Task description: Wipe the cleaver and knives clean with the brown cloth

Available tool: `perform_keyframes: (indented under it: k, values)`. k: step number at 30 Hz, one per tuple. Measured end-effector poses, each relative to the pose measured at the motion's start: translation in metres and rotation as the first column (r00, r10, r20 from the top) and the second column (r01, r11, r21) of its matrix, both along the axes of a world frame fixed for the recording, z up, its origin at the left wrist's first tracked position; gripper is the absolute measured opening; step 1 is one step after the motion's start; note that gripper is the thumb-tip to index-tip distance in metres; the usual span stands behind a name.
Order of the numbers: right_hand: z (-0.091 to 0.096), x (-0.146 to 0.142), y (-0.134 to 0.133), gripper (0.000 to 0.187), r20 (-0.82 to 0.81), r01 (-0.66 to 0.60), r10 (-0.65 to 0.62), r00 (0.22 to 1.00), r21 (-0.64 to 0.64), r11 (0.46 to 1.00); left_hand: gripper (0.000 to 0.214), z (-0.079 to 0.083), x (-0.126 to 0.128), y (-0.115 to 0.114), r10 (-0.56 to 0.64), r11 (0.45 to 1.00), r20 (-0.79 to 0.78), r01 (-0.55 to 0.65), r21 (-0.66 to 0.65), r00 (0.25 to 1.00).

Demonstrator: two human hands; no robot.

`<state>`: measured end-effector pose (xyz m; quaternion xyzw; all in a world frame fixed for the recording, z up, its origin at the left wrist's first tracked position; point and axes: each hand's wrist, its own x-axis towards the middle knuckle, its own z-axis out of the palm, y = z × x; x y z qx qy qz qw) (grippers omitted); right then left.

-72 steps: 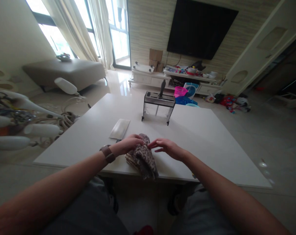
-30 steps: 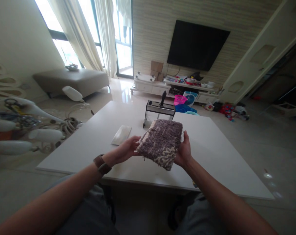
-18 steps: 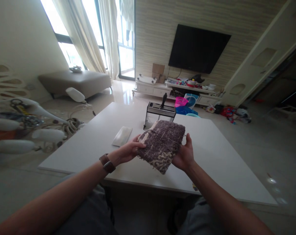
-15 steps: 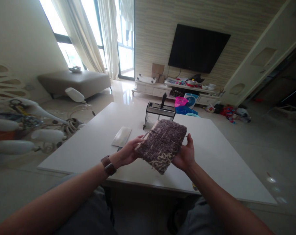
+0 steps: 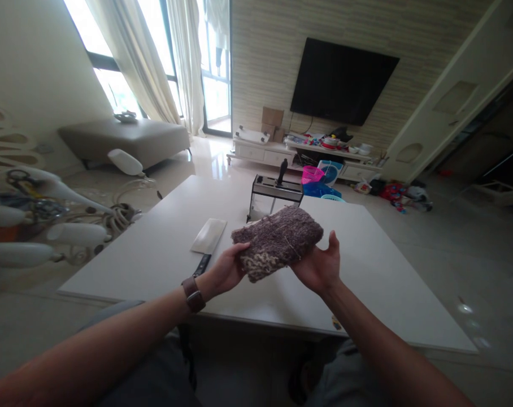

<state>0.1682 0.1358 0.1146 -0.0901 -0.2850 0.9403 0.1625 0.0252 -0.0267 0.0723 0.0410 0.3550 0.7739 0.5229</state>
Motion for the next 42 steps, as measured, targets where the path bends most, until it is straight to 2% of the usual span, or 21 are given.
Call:
perform_keyframes:
  k: [3,7,9,14,18,20,22,24,26,29,31,33,35,37,39,42]
  values:
    - [-0.001,0.003,0.004,0.075,0.008,-0.038,0.037,0.999,0.012,0.999,0.031,0.008,-0.009,-0.003,0.017,0.994,0.033,-0.014,-0.105,0.999]
    - [-0.005,0.006,0.007,0.076,0.063,-0.086,0.087,0.994,-0.013,0.996,0.032,0.013,-0.018,-0.011,-0.026,0.990,0.019,0.028,-0.137,0.999]
    - [-0.009,0.006,0.006,0.068,0.120,-0.107,0.112,0.986,-0.045,0.993,0.032,0.013,-0.020,-0.013,-0.077,0.986,0.010,0.078,-0.150,0.997]
    - [-0.022,0.003,0.001,0.032,0.260,-0.124,0.140,0.955,-0.077,0.989,0.033,0.013,-0.024,-0.014,-0.140,0.978,-0.008,0.137,-0.158,0.990]
    - [-0.024,-0.001,-0.001,0.029,0.266,-0.176,0.202,0.942,-0.120,0.977,0.035,0.010,-0.031,-0.008,-0.128,0.972,-0.062,0.113,-0.204,0.990]
    - [-0.022,-0.003,-0.002,0.031,0.271,-0.153,0.183,0.945,-0.128,0.980,0.037,0.004,-0.038,-0.003,-0.068,0.976,-0.177,0.028,-0.216,0.982]
    - [-0.020,-0.006,-0.001,0.032,0.275,-0.095,0.123,0.954,-0.115,0.989,0.040,-0.005,-0.049,0.001,0.038,0.961,-0.381,-0.138,-0.239,0.924]
    - [-0.018,-0.008,0.001,0.030,0.261,-0.028,0.050,0.964,-0.091,0.996,0.042,-0.012,-0.063,0.006,0.083,0.908,-0.607,-0.312,-0.282,0.790]
    - [-0.018,-0.011,0.005,0.028,0.243,0.036,-0.019,0.970,-0.068,0.997,0.041,-0.011,-0.077,0.013,0.067,0.879,-0.767,-0.402,-0.257,0.638]
    - [-0.018,-0.015,0.011,0.028,0.240,0.116,-0.099,0.966,-0.057,0.992,0.033,0.009,-0.095,0.037,0.043,0.886,-0.909,-0.436,-0.156,0.414]
    - [-0.019,-0.017,0.014,0.027,0.243,0.153,-0.133,0.961,-0.065,0.986,0.029,0.032,-0.104,0.064,0.037,0.887,-0.963,-0.453,-0.091,0.266]
    - [-0.021,-0.020,0.015,0.026,0.235,0.180,-0.158,0.959,-0.075,0.981,0.031,0.056,-0.112,0.100,0.010,0.892,-0.986,-0.447,-0.066,0.164]
    - [-0.024,-0.022,0.016,0.026,0.226,0.200,-0.179,0.958,-0.078,0.977,0.042,0.075,-0.119,0.138,-0.030,0.884,-0.991,-0.460,-0.088,0.132]
    - [-0.028,-0.024,0.016,0.025,0.207,0.215,-0.197,0.958,-0.066,0.974,0.053,0.088,-0.125,0.173,-0.077,0.867,-0.991,-0.482,-0.123,0.114]
    - [-0.031,-0.025,0.016,0.024,0.182,0.225,-0.213,0.960,-0.052,0.973,0.056,0.094,-0.130,0.202,-0.088,0.862,-0.990,-0.490,-0.130,0.108]
    - [-0.032,-0.024,0.016,0.024,0.149,0.222,-0.213,0.966,-0.047,0.974,0.046,0.095,-0.135,0.228,-0.089,0.855,-0.991,-0.504,-0.126,0.097]
